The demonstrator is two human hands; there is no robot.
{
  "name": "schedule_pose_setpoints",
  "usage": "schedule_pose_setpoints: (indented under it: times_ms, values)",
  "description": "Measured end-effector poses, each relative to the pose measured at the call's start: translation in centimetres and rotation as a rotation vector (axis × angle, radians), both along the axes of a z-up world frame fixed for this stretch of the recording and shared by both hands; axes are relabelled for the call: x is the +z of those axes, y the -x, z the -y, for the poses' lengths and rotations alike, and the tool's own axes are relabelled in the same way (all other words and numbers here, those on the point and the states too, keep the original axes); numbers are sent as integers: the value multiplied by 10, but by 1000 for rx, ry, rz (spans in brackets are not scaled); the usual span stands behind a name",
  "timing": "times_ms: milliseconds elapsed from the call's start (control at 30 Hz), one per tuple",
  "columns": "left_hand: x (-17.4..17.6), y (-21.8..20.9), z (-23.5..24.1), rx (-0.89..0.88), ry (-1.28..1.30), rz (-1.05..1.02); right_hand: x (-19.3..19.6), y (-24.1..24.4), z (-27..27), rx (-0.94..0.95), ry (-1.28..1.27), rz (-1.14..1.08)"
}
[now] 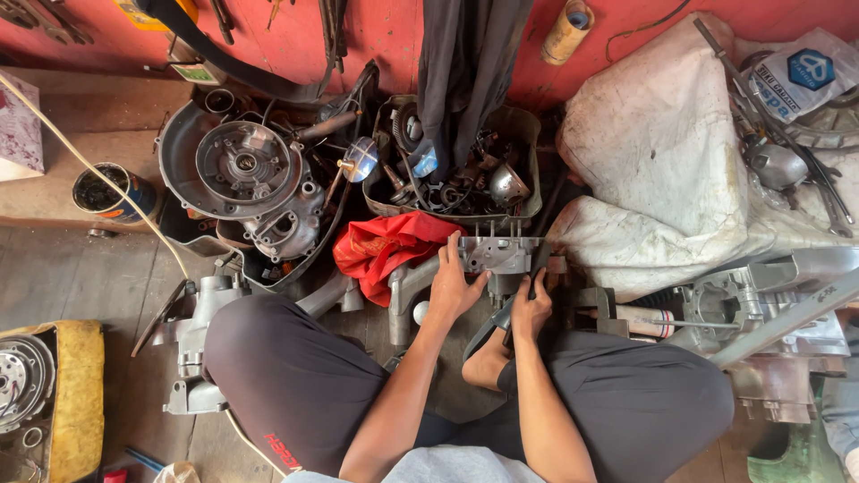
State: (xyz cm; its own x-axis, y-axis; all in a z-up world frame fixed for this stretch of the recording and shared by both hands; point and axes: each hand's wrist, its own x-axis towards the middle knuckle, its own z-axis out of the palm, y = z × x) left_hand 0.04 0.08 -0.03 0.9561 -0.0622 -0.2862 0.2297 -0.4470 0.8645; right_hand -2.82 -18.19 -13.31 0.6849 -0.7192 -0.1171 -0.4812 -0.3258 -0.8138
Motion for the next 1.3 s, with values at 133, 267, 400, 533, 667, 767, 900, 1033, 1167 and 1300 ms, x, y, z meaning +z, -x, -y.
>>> schedule_pose_setpoints:
  times_ms: [133,267,400,533,667,767,900,1033,1167,1300]
  values:
    - [-3,1,0,-8,-3,-14,-8,1,-3,-32,-53,10]
    - [-6,-2,0,-10,-9,-17,-18,10,-12,-101,-181,79]
    - [-10,-1,2,-3,2,-7,-13,11,-18,-29,-233,154]
    - [-11,-3,0,-6,4,1,11,6,-25,95,-20,295]
    - [-9,-1,0,-5,7,0,-11,-3,4,0,-54,141]
    - [-5,-1,1,-9,8,-1,-27,5,8,-59,-104,53]
    - [-5,0,0,-8,2,3,-1,12,-14,-88,-172,60]
    - [-6,-1,-1,-3,-2,16,-11,14,-18,-123,-165,164]
    - [-2,2,-1,-14,11,-12,31,12,-34,113,-83,328]
    - [-3,-2,0,-13,-2,-25,-19,-4,1,-110,-139,162]
